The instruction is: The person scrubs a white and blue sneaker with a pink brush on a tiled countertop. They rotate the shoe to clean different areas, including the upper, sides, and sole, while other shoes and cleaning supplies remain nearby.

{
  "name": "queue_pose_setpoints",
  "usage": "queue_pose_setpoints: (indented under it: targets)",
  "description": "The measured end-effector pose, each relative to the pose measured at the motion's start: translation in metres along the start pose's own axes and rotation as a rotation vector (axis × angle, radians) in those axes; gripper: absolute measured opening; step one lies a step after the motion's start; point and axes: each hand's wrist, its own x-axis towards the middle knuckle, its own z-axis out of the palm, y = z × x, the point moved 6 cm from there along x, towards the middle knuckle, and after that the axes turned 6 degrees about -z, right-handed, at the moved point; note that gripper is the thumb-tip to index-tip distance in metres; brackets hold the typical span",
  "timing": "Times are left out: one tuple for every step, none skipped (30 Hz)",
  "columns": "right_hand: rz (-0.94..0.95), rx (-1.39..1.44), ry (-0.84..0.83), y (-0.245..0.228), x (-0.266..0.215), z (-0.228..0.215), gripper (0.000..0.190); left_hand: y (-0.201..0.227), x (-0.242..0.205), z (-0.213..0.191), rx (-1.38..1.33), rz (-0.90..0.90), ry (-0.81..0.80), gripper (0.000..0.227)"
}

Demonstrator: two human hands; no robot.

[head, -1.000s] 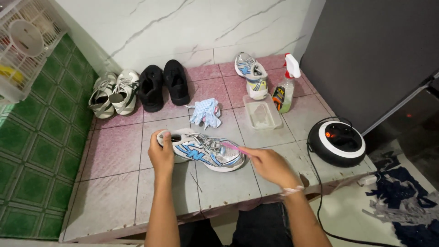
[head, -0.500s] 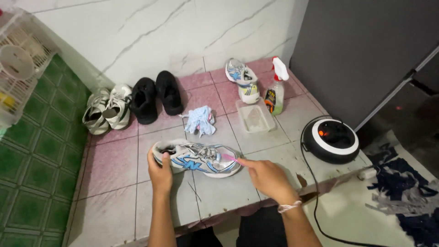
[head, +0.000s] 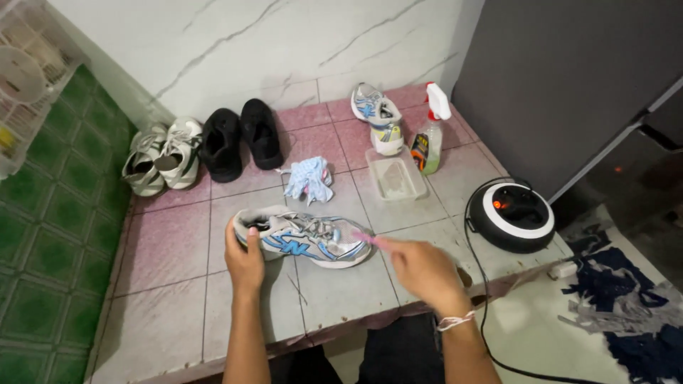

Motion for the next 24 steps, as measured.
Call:
queue_pose_setpoints:
  targets:
    - [0.004, -0.001, 0.008, 0.005, 0.009, -0.004, 0.043, 0.004, -0.002, 0.000, -0.006, 0.004, -0.005, 0.050]
    - [0.025, -0.009, 0.144, 0.010, 0.017, -0.015, 0.038, 0.009, -0.004, 0.000, -0.001, 0.014, -0.015, 0.052]
    - [0.043, -0.018, 0.275, 0.015, 0.024, -0.026, 0.036, 0.013, -0.007, -0.002, 0.006, 0.019, -0.021, 0.053]
    - [0.043, -0.021, 0.278, 0.038, 0.047, -0.021, 0.036, 0.012, -0.006, -0.001, 0.002, 0.020, -0.022, 0.053]
    - [0.031, 0.007, 0.318, 0.060, 0.070, -0.017, 0.041, 0.011, -0.005, -0.001, 0.012, 0.042, -0.024, 0.054]
    - [0.019, 0.036, 0.358, 0.082, 0.094, -0.014, 0.048, 0.010, -0.004, 0.000, 0.023, 0.064, -0.026, 0.054]
    - [0.018, 0.038, 0.359, 0.084, 0.101, -0.010, 0.048, 0.009, -0.003, 0.001, 0.024, 0.066, -0.026, 0.054]
    - [0.023, -0.011, 0.360, 0.087, 0.108, -0.007, 0.048, 0.008, -0.002, 0.002, 0.009, 0.081, -0.039, 0.056]
    - [0.027, -0.062, 0.356, 0.089, 0.115, -0.002, 0.047, 0.006, -0.002, 0.003, -0.004, 0.092, -0.050, 0.058]
    - [0.025, -0.061, 0.353, 0.095, 0.118, 0.006, 0.047, 0.002, -0.002, 0.003, -0.002, 0.090, -0.047, 0.058]
    - [0.037, -0.061, 0.349, 0.101, 0.123, 0.014, 0.048, 0.000, -0.001, 0.005, 0.027, 0.103, -0.056, 0.063]
    - [0.048, -0.061, 0.344, 0.108, 0.127, 0.022, 0.048, -0.003, 0.000, 0.007, 0.056, 0.117, -0.065, 0.067]
    - [0.046, -0.063, 0.337, 0.109, 0.124, 0.026, 0.048, -0.006, 0.001, 0.006, 0.059, 0.110, -0.061, 0.067]
    - [0.048, -0.028, 0.352, 0.110, 0.120, 0.029, 0.049, -0.005, 0.001, 0.005, 0.126, 0.183, -0.028, 0.066]
    - [0.050, 0.008, 0.370, 0.112, 0.117, 0.030, 0.049, -0.002, 0.003, 0.005, 0.193, 0.258, 0.005, 0.066]
    - [0.047, 0.008, 0.366, 0.092, 0.099, 0.028, 0.049, -0.008, 0.002, 0.004, 0.196, 0.255, 0.009, 0.066]
    - [-0.068, 0.116, 0.386, 0.068, 0.083, 0.023, 0.044, -0.014, 0.004, 0.004, 0.214, 0.214, 0.036, 0.067]
    - [-0.183, 0.224, 0.405, 0.044, 0.065, 0.018, 0.039, -0.020, 0.005, 0.005, 0.232, 0.172, 0.062, 0.068]
    - [-0.187, 0.211, 0.417, 0.039, 0.054, 0.019, 0.039, -0.025, 0.009, 0.004, 0.215, 0.176, 0.064, 0.068]
    - [-0.225, 0.287, 0.254, 0.032, 0.046, 0.030, 0.038, -0.031, 0.013, 0.004, 0.247, 0.148, 0.068, 0.068]
    - [-0.255, 0.360, 0.080, 0.026, 0.033, 0.044, 0.038, -0.041, 0.012, 0.001, 0.283, 0.111, 0.070, 0.067]
    - [-0.252, 0.347, 0.083, 0.027, 0.034, 0.040, 0.038, -0.031, 0.009, 0.006, 0.270, 0.106, 0.068, 0.067]
    - [-0.233, 0.195, 0.105, 0.027, 0.032, 0.042, 0.043, -0.024, 0.007, 0.004, 0.254, 0.092, 0.036, 0.063]
    - [-0.213, 0.044, 0.126, 0.026, 0.030, 0.042, 0.048, -0.016, 0.006, 0.001, 0.237, 0.079, 0.003, 0.060]
